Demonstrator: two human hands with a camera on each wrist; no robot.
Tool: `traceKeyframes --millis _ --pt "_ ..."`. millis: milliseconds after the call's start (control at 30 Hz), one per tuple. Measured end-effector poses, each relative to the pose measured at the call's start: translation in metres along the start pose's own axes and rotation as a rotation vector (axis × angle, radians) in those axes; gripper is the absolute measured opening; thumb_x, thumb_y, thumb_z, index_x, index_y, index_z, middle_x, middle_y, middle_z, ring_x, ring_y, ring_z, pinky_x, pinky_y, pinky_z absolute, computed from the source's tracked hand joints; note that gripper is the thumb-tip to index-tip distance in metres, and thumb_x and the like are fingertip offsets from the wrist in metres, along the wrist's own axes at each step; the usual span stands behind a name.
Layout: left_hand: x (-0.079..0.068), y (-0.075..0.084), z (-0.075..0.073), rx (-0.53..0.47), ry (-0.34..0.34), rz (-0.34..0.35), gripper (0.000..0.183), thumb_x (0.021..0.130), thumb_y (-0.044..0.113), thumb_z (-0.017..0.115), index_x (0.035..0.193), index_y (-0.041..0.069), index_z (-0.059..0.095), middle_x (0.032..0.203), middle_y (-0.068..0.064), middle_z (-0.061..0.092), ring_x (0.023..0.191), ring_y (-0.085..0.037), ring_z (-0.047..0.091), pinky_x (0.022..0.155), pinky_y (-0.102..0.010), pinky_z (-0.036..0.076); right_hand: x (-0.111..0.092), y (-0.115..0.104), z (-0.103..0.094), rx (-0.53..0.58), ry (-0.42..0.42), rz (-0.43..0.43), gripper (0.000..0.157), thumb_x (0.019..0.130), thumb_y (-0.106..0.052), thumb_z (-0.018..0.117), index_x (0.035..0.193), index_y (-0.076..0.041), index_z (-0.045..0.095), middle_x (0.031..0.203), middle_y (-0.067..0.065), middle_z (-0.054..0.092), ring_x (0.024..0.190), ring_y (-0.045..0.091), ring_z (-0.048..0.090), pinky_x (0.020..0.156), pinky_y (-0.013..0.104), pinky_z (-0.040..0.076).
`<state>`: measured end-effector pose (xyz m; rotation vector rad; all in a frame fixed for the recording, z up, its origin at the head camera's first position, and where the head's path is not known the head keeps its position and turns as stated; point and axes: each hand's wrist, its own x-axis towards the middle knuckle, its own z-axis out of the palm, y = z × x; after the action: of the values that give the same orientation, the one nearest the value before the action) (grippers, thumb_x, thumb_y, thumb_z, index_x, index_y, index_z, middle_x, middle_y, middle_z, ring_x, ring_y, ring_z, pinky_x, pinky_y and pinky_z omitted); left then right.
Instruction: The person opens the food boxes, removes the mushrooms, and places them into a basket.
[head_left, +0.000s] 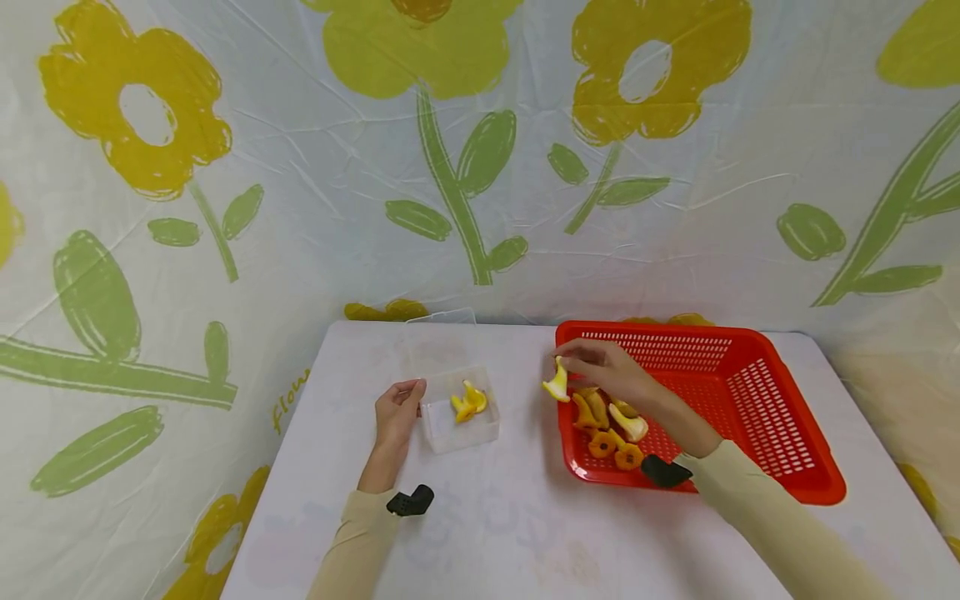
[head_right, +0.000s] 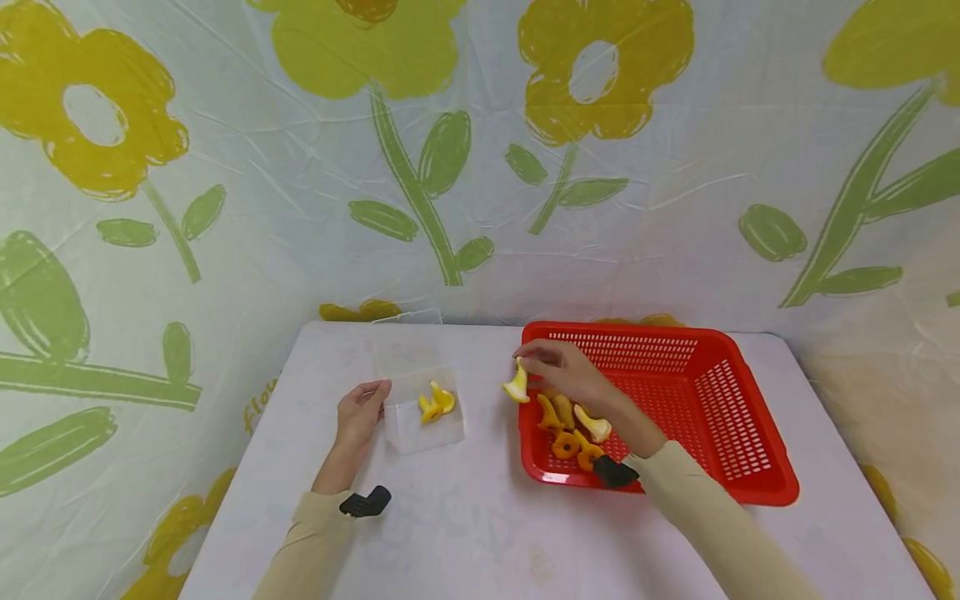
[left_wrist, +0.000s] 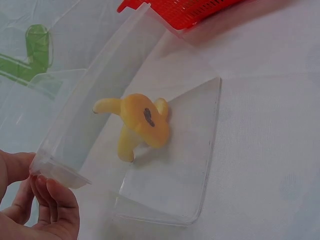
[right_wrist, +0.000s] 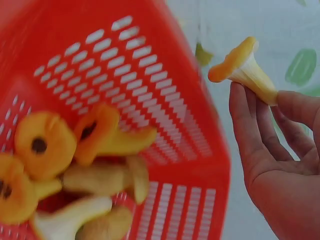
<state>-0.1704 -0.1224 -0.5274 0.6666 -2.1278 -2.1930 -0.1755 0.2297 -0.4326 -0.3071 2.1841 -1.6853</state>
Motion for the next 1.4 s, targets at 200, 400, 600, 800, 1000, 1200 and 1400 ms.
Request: traceKeyframes --millis 200,400,600,800,1000,1200,1400 --pt "0.001 -0.001 0.0 0.005 0.0 -0.001 0.028 0.097 0.017 0.073 0.111 -0.006 0.068 0.088 -0.003 0.067 0.078 -0.019 0.06 0.062 -0.019 0.05 -0.01 0.007 -0.02 -0.017 0.027 0.023 0.039 0.106 -0.015 0.058 0.136 0.01 0.055 0.132 0.028 0.058 0.116 0.034 0.063 0.09 0.042 0.059" --pt "0.0 0.0 0.001 0.008 0.0 0.002 0.028 0.097 0.016 0.073 0.112 -0.007 0.067 0.087 -0.002 0.067 0.076 -0.018 0.06 0.06 -0.019 0.049 -0.018 0.015 -0.036 -0.068 0.058 0.054 0.038 0.107 -0.018 0.057 0.137 0.006 0.056 0.136 0.029 0.053 0.121 0.039 0.058 0.094 0.049 0.056" --pt "0.003 -0.001 0.003 0.015 0.002 0.003 0.028 0.097 0.018 0.073 0.111 -0.006 0.068 0.086 -0.002 0.065 0.076 -0.019 0.059 0.06 -0.019 0.049 -0.018 0.029 -0.051 -0.151 0.066 0.053 0.037 0.107 -0.016 0.056 0.136 0.008 0.056 0.127 0.024 0.06 0.117 0.04 0.06 0.093 0.052 0.057" --pt "0.004 -0.001 0.004 0.003 0.002 0.01 0.028 0.097 0.017 0.073 0.111 -0.007 0.067 0.086 -0.003 0.065 0.075 -0.018 0.058 0.059 -0.018 0.048 -0.014 0.042 -0.062 -0.261 0.031 0.072 0.032 0.107 -0.012 0.055 0.132 0.009 0.058 0.124 0.027 0.062 0.109 0.039 0.062 0.089 0.044 0.06" --pt "0.004 -0.002 0.006 0.005 0.001 0.004 0.028 0.097 0.018 0.073 0.111 -0.006 0.068 0.086 -0.002 0.065 0.074 -0.016 0.057 0.06 -0.018 0.048 -0.009 0.055 -0.065 -0.356 -0.004 0.11 0.026 0.106 -0.01 0.055 0.124 0.008 0.062 0.106 0.021 0.067 0.093 0.035 0.062 0.081 0.041 0.06" --pt "0.003 -0.001 0.006 0.01 -0.002 0.0 0.028 0.097 0.019 0.073 0.111 -0.005 0.068 0.088 -0.005 0.066 0.071 -0.013 0.055 0.059 -0.018 0.047 -0.004 0.063 -0.059 -0.429 0.012 0.149 0.025 0.104 -0.009 0.059 0.123 0.006 0.065 0.104 0.016 0.069 0.09 0.031 0.064 0.081 0.043 0.061" --pt "0.004 0.0 0.004 0.0 -0.015 -0.003 0.029 0.098 0.019 0.072 0.113 -0.005 0.067 0.087 -0.004 0.067 0.07 -0.014 0.055 0.059 -0.019 0.047 -0.001 0.061 -0.052 -0.494 0.031 0.138 0.026 0.103 -0.011 0.061 0.122 0.007 0.066 0.11 0.021 0.068 0.091 0.032 0.064 0.081 0.044 0.061"
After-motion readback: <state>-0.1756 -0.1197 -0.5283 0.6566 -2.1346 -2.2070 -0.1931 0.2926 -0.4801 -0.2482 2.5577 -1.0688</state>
